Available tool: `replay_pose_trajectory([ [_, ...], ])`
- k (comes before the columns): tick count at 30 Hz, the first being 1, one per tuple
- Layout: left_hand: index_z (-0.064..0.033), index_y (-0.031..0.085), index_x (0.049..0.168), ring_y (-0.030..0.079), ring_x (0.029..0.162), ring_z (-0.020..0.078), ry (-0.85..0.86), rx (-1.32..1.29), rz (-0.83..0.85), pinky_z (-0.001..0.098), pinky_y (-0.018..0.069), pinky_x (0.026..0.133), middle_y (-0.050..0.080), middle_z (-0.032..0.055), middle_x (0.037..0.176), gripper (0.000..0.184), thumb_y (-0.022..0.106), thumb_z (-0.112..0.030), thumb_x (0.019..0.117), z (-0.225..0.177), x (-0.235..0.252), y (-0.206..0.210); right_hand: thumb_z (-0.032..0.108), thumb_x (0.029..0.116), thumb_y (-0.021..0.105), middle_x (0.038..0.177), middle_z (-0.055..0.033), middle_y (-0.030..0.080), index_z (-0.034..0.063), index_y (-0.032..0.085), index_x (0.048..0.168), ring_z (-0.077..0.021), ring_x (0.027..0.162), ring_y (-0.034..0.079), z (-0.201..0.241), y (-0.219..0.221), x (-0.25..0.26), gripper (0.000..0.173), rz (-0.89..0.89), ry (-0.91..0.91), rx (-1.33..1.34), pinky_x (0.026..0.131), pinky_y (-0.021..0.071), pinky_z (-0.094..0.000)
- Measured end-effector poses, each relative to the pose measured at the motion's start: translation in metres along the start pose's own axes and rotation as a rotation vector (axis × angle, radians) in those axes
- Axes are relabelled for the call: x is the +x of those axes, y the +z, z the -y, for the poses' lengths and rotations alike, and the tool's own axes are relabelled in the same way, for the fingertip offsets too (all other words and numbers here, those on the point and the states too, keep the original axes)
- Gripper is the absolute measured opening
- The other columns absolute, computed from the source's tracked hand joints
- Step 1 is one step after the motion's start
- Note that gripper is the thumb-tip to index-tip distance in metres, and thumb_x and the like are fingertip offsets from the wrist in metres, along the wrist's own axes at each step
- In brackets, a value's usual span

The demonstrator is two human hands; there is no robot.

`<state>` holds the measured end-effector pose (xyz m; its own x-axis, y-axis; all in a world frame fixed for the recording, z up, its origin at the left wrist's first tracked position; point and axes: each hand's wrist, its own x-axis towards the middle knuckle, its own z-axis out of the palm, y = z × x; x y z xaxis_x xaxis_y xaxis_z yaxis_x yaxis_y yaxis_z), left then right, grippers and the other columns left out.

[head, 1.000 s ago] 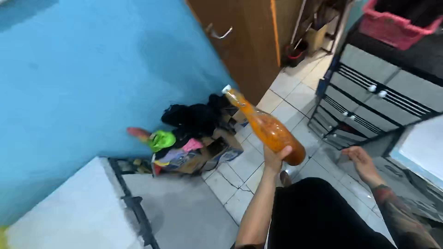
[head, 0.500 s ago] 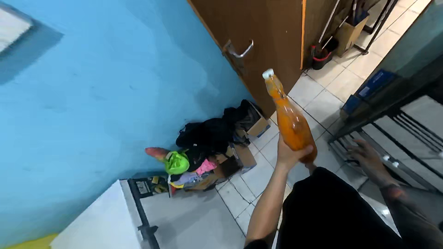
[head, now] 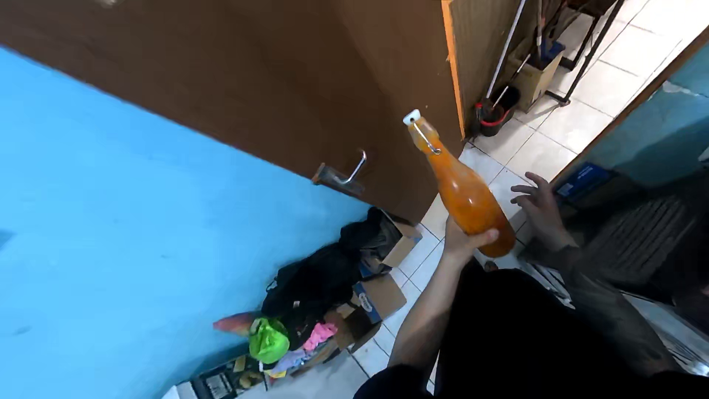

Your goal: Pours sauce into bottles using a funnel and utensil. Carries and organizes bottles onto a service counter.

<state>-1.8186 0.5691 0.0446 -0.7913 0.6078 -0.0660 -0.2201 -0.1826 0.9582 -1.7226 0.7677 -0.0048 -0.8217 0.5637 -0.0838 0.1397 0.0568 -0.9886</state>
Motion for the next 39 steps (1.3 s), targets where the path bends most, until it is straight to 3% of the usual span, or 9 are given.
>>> replay_pose_trajectory([
  [4,-0.0180,0.048,0.145,0.070,0.106,0.0244,-0.103,0.149,0.054,0.0466,0.0615,0.087,0.069,0.0099,0.123,0.092,0.096,-0.026,0.0667,-0.006,0.067,0.021,0.011,0.1005,0.059,0.132,-0.0051,0.067,0.0204,0.031,0.156,-0.0216,0.104,0.070,-0.019,-0.031,0.010,0.063,-0.135,0.078,0.006,0.089,0.0594,-0.0428],
  [9,-0.0009,0.045,0.141,0.071,0.107,0.0256,-0.037,0.149,0.128,0.0470,0.0614,0.095,0.069,0.0153,0.119,0.095,0.098,-0.020,0.0640,0.007,0.175,0.046,0.013,0.0996,0.059,0.131,-0.0094,0.067,0.0115,0.035,0.155,-0.0198,0.111,0.068,-0.040,-0.052,0.017,0.061,-0.259,0.129,0.023,0.095,0.0584,-0.0400],
  [13,-0.0080,0.045,0.145,0.069,0.109,0.0235,-0.099,0.183,0.278,0.0459,0.0610,0.093,0.068,0.0117,0.123,0.096,0.097,-0.025,0.0664,0.008,0.263,0.052,0.013,0.0996,0.061,0.130,-0.0156,0.066,-0.0017,0.038,0.151,-0.0228,0.111,0.069,-0.042,-0.074,0.037,0.058,-0.402,0.206,0.040,0.095,0.0595,-0.0402],
  [16,-0.0099,0.047,0.144,0.069,0.109,0.0206,-0.165,0.313,0.306,0.0437,0.0615,0.092,0.069,0.0097,0.123,0.095,0.098,-0.021,0.0637,0.006,0.346,0.053,0.013,0.0997,0.059,0.128,-0.0158,0.067,-0.0024,0.040,0.150,-0.0216,0.111,0.069,-0.042,-0.083,0.070,0.056,-0.525,0.344,0.028,0.095,0.0586,-0.0387],
  [18,-0.0161,0.046,0.148,0.068,0.110,0.0210,-0.207,0.346,0.322,0.0450,0.0614,0.089,0.067,0.0087,0.126,0.096,0.096,-0.025,0.0665,0.001,0.401,0.051,0.016,0.1010,0.059,0.129,-0.0144,0.067,0.0006,0.042,0.150,-0.0215,0.113,0.068,-0.037,-0.086,0.103,0.054,-0.558,0.389,-0.002,0.098,0.0576,-0.0394],
  [21,-0.0071,0.050,0.140,0.070,0.106,0.0187,-0.173,0.305,0.405,0.0421,0.0613,0.092,0.070,0.0093,0.118,0.096,0.098,-0.033,0.0608,-0.013,0.477,0.058,0.018,0.0994,0.058,0.127,-0.0151,0.068,-0.0011,0.043,0.148,-0.0228,0.111,0.069,-0.026,-0.098,0.184,0.054,-0.554,0.304,-0.027,0.095,0.0591,-0.0417],
  [26,-0.0112,0.048,0.142,0.069,0.108,0.0238,-0.091,0.191,0.453,0.0467,0.0614,0.089,0.067,0.0119,0.123,0.098,0.098,-0.030,0.0604,-0.011,0.572,0.071,0.017,0.1013,0.058,0.126,-0.0119,0.069,0.0015,0.044,0.148,-0.0199,0.110,0.070,-0.005,-0.106,0.288,0.051,-0.481,0.304,-0.013,0.095,0.0590,-0.0387],
  [31,-0.0190,0.050,0.143,0.070,0.104,0.0219,-0.130,0.307,0.477,0.0452,0.0625,0.084,0.069,0.0088,0.120,0.103,0.100,-0.031,0.0548,-0.026,0.629,0.090,0.020,0.1018,0.057,0.123,-0.0098,0.071,0.0063,0.046,0.148,-0.0191,0.104,0.072,-0.010,-0.130,0.367,0.049,-0.481,0.348,-0.016,0.092,0.0595,-0.0384],
  [39,-0.0174,0.048,0.143,0.069,0.106,0.0204,-0.169,0.317,0.443,0.0449,0.0619,0.086,0.068,0.0087,0.121,0.100,0.098,-0.034,0.0573,-0.007,0.733,0.167,0.013,0.1011,0.055,0.124,-0.0119,0.070,0.0063,0.044,0.148,-0.0208,0.100,0.072,-0.068,-0.215,0.473,0.049,-0.508,0.567,0.071,0.087,0.0590,-0.0388],
])
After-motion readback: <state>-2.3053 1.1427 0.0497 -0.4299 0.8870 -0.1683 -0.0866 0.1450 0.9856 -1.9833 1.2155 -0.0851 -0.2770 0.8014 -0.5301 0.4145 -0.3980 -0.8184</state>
